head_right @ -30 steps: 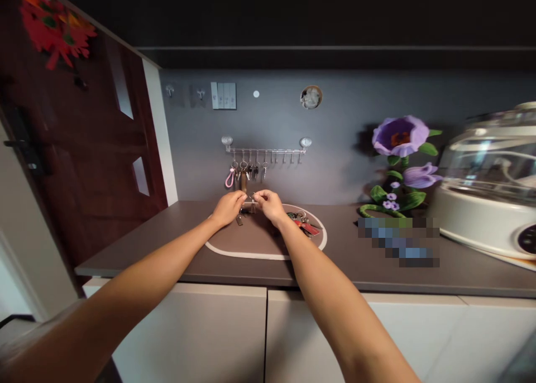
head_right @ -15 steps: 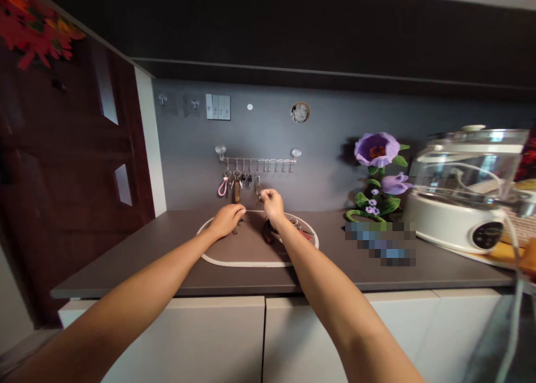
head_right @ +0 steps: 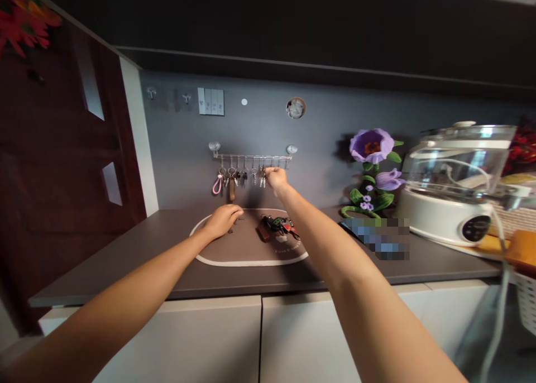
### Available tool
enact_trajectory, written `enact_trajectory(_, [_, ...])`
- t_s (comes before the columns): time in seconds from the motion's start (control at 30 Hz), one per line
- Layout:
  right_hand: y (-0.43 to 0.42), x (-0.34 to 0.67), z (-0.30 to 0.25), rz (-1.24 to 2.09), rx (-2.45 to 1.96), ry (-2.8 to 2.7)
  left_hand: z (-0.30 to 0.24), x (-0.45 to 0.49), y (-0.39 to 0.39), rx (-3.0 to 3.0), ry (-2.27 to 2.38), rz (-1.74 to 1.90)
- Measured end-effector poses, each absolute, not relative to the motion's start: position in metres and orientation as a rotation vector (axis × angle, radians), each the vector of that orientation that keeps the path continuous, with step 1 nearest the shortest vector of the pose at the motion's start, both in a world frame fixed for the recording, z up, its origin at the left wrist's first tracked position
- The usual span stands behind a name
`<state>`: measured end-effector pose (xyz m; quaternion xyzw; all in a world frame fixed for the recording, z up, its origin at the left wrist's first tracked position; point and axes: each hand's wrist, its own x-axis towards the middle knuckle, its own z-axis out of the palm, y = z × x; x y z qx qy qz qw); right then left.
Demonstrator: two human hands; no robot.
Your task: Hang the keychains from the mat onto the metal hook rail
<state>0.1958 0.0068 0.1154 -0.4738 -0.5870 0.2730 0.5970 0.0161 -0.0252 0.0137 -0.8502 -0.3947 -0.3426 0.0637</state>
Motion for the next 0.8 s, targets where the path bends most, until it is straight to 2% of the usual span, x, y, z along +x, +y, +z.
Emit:
enact_trajectory(0.23, [0.015, 0.187, 0.124, 0.793, -1.085, -1.146, 0.015, 0.017, -0.027, -2.578, -1.221, -0.998])
enact_trajectory(0.8, [0.036, 0.179, 0.121, 0.859, -1.075, -1.005, 0.013, 0.015, -0.022, -2.567, -1.252, -1.005])
